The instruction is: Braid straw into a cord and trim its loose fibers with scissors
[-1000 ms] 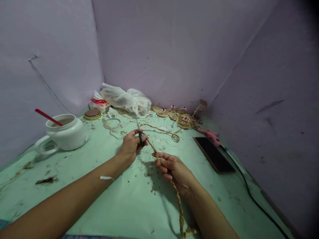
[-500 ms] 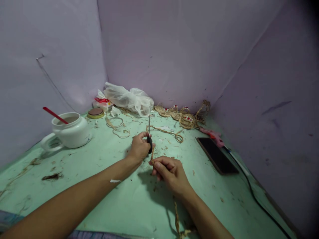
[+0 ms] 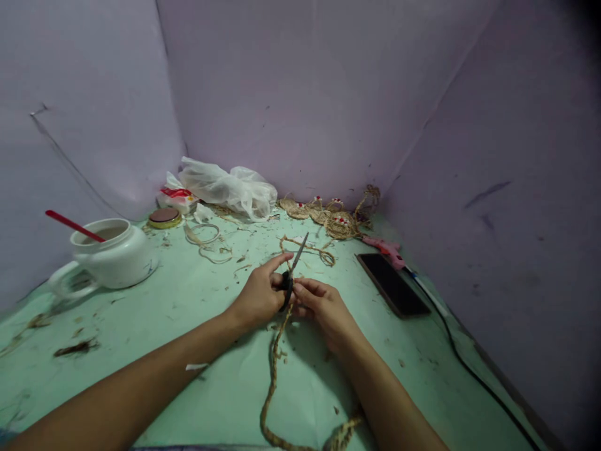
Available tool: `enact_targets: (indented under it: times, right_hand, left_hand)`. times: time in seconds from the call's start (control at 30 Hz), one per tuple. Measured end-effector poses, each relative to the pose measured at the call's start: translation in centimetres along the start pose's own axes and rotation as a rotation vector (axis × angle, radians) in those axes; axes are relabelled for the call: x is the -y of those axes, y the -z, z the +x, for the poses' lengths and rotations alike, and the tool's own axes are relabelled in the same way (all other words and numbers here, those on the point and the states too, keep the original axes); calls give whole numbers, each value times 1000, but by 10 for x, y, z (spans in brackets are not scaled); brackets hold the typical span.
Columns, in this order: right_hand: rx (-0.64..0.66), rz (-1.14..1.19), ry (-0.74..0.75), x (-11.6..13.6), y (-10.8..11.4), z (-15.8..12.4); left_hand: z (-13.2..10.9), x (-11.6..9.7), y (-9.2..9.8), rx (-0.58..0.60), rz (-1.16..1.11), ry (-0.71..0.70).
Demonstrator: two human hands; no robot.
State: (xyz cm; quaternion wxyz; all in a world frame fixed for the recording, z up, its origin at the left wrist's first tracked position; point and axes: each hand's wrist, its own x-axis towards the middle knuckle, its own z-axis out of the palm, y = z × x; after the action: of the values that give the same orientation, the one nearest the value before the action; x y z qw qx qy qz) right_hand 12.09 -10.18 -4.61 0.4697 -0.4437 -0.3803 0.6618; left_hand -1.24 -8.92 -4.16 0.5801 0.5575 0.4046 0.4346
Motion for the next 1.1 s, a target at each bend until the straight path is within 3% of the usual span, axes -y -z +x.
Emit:
enact_targets:
  times: [0.2, 0.4, 0.53, 0.73, 0.93, 1.0, 1.1]
  right_hand:
    - [37, 166, -23, -1, 1, 0]
    - [11, 246, -21, 3, 0, 0]
    - [37, 215, -103, 2, -2, -3]
    - [70, 19, -178, -10, -9, -8]
    - [190, 59, -147, -6, -10, -9]
    - [158, 48, -141, -5, -10, -8]
    - [6, 10, -116, -7, -10, -4]
  left_hand:
    - [-6, 2, -3, 3, 65, -60]
    - [-3, -7, 12, -156, 36, -30]
    - [-1, -11, 21, -185, 41, -15]
    - [6, -10, 17, -253, -103, 122]
    - [25, -9, 24, -190, -199, -200]
    - [30, -4, 28, -202, -139, -131]
    - [29, 4, 33, -232, 4, -3]
